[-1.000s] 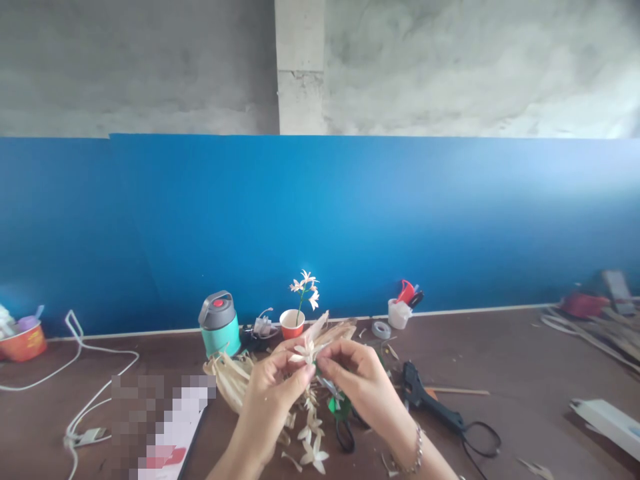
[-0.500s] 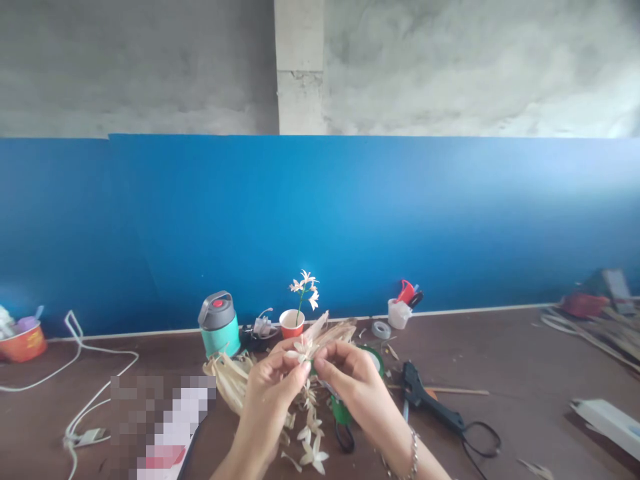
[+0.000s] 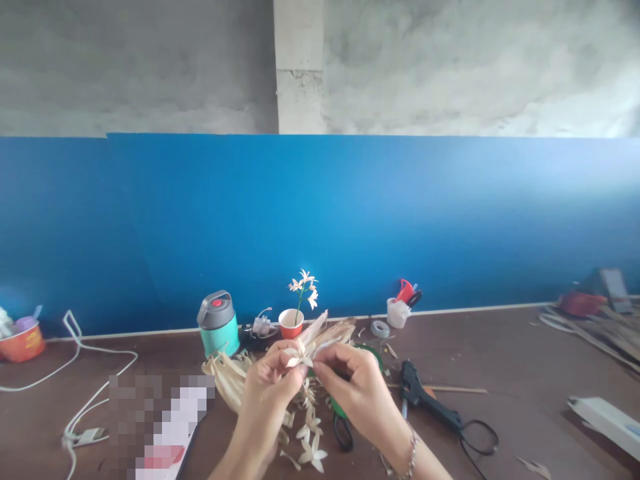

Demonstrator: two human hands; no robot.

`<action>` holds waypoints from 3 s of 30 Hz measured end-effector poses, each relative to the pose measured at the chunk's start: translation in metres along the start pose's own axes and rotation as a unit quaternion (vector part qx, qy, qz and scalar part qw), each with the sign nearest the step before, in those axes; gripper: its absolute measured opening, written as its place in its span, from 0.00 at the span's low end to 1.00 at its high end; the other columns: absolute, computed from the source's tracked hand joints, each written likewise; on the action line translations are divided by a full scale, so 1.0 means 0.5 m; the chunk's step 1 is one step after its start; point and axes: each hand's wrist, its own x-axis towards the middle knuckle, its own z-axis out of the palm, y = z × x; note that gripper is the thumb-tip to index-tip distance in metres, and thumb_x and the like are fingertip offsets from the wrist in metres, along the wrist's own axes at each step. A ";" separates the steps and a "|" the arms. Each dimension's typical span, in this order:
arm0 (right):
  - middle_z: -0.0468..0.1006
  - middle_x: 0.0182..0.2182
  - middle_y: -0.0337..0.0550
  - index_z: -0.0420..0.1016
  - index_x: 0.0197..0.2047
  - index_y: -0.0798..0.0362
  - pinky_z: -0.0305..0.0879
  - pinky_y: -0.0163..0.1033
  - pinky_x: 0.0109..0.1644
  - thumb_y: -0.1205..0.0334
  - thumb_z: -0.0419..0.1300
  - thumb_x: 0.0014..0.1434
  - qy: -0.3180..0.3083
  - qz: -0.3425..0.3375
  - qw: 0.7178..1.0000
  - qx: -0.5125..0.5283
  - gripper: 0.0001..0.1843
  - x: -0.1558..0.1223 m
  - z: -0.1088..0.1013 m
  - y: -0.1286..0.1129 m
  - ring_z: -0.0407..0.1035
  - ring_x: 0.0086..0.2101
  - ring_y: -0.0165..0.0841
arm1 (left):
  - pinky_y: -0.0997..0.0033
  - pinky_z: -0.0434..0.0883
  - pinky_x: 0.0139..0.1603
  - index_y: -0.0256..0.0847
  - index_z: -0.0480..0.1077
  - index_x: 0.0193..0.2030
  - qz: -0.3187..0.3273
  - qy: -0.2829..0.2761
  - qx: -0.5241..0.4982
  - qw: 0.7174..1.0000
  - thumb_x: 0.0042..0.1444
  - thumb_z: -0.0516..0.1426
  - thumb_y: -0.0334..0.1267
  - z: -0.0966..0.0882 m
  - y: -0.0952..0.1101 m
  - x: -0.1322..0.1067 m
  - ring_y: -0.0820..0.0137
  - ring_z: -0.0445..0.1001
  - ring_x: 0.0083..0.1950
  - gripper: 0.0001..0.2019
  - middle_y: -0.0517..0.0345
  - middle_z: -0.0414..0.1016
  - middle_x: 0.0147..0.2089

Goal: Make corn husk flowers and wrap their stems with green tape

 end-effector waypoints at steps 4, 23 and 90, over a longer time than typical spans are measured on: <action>0.71 0.20 0.38 0.73 0.26 0.57 0.55 0.31 0.26 0.61 0.58 0.53 0.001 0.017 1.000 0.025 0.09 0.006 0.001 0.000 0.60 0.23 0.27 | 0.74 0.62 0.37 0.38 0.65 0.16 -0.002 -0.028 -0.002 1.000 0.44 0.63 0.36 -0.002 0.005 0.000 0.71 0.63 0.34 0.13 0.61 0.64 0.28; 0.63 0.18 0.35 0.75 0.23 0.59 0.44 0.31 0.22 0.55 0.66 0.47 -0.058 0.108 0.977 0.176 0.13 0.013 0.000 0.013 0.50 0.21 0.23 | 0.56 0.60 0.58 0.39 0.76 0.22 -0.016 -0.044 0.016 0.999 0.44 0.63 0.39 -0.001 -0.005 0.001 0.55 0.70 0.52 0.06 0.49 0.76 0.47; 0.71 0.23 0.38 0.72 0.28 0.56 0.58 0.33 0.29 0.52 0.61 0.52 0.046 0.054 0.987 0.142 0.14 0.017 0.008 0.017 0.62 0.25 0.29 | 0.66 0.70 0.41 0.45 0.78 0.37 0.127 0.014 0.304 0.944 0.47 0.62 0.39 -0.009 -0.023 -0.009 0.59 0.76 0.37 0.09 0.53 0.80 0.37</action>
